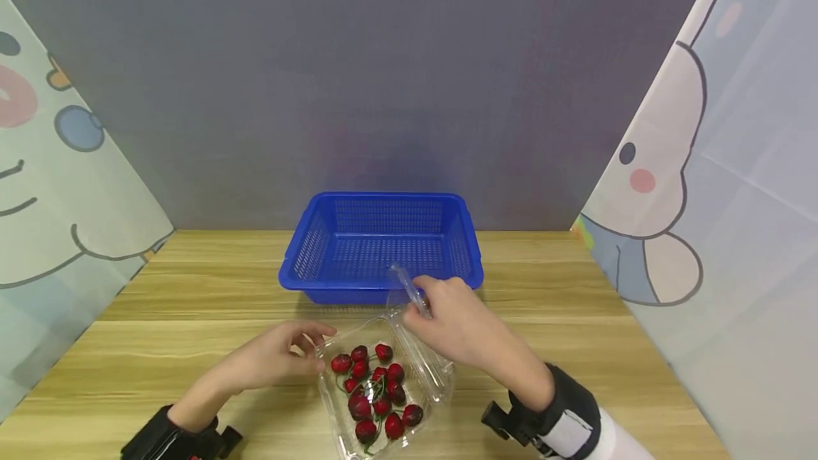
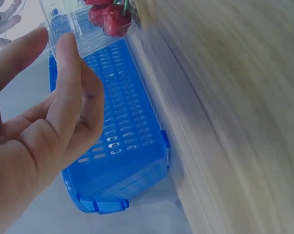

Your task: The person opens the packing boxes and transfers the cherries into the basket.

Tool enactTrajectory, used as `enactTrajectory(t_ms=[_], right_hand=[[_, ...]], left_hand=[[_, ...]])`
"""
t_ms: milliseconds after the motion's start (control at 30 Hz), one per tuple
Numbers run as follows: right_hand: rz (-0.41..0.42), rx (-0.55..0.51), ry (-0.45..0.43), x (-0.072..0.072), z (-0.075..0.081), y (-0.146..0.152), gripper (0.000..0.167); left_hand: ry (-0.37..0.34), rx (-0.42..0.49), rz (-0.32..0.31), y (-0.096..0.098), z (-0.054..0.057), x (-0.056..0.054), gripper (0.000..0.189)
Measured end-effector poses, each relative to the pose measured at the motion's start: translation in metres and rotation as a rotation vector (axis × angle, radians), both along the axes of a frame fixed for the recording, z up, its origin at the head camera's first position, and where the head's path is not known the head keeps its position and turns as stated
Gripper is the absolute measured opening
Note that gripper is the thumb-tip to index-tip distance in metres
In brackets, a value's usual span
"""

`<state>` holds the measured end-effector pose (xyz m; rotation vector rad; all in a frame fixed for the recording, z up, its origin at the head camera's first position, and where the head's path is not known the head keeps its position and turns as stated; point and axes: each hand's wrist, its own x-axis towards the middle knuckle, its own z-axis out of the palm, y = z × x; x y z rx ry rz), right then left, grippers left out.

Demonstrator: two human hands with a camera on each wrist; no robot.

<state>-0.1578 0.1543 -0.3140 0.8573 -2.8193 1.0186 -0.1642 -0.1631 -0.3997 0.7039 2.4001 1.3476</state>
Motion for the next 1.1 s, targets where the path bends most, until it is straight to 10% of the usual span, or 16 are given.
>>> enactTrajectory(t_ms=[1100], right_hand=[[-0.031,0.177,-0.003,-0.004,0.000,0.051,0.015]], left_hand=[[0.077,-0.025,0.133,-0.005,-0.005,-0.013,0.042]])
